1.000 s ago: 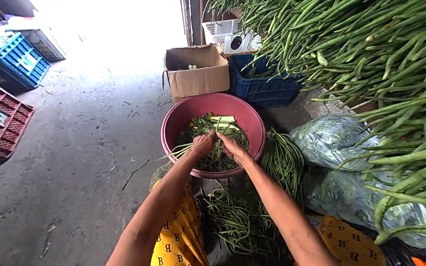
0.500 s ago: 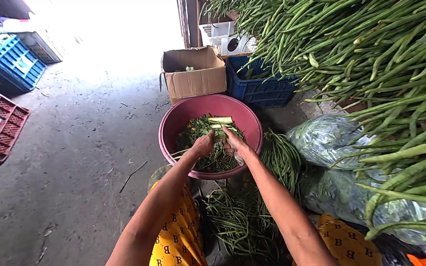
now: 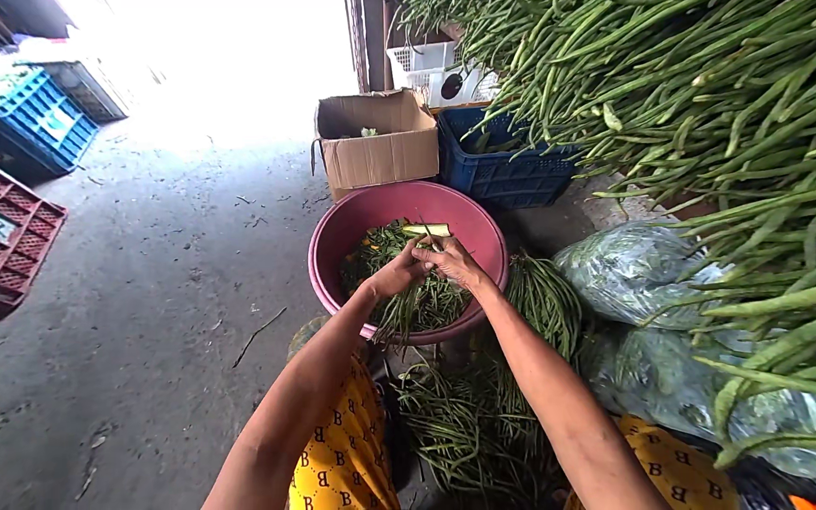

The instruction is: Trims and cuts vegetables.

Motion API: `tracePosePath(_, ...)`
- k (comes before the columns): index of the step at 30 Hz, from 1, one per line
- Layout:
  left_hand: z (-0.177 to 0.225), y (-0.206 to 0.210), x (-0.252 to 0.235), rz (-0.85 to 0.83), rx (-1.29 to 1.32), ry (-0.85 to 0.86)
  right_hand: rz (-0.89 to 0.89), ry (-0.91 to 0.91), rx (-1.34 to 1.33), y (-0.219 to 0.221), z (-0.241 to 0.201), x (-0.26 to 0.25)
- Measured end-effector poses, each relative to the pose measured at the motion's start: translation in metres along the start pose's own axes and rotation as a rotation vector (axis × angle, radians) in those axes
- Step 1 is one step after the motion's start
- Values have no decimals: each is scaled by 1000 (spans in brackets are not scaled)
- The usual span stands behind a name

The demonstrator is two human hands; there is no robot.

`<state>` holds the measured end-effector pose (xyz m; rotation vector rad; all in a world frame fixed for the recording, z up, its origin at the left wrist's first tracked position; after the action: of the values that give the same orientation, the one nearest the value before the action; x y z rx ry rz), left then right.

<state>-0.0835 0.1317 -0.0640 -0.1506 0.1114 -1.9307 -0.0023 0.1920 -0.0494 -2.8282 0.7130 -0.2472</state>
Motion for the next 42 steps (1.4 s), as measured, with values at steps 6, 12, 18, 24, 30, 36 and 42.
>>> tracePosePath(6,2,-1,1,-15,141,49,2,-94,-75,-3,1,-1)
tracePosePath(12,-12,0,10,-22,232,-175,129,-54,-224,-24,8,13)
tracePosePath(18,-15,10,2,-178,240,-118,186,-68,-267,-32,17,13)
tracePosePath(24,-14,-8,7,46,44,-203,228,75,-301,-27,46,7)
tracePosePath(30,-21,-16,5,94,-43,-228,103,344,-31,6,69,7)
tracePosePath(36,-21,-18,3,121,-326,-314,50,435,185,18,51,3)
tracePosePath(42,-19,-12,-5,118,-566,-439,117,414,76,18,60,1)
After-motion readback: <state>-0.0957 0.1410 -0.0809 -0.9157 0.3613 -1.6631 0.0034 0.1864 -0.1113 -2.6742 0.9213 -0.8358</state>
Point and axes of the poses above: each hand's wrist, its own x-axis away from the middle knuckle, its own y-axis out of the palm, z = x × y, the point moved 8 cm from there along -x, towards the middle knuckle, and after that the axes turned 15 degrees about -z, right-handed, at the moved point
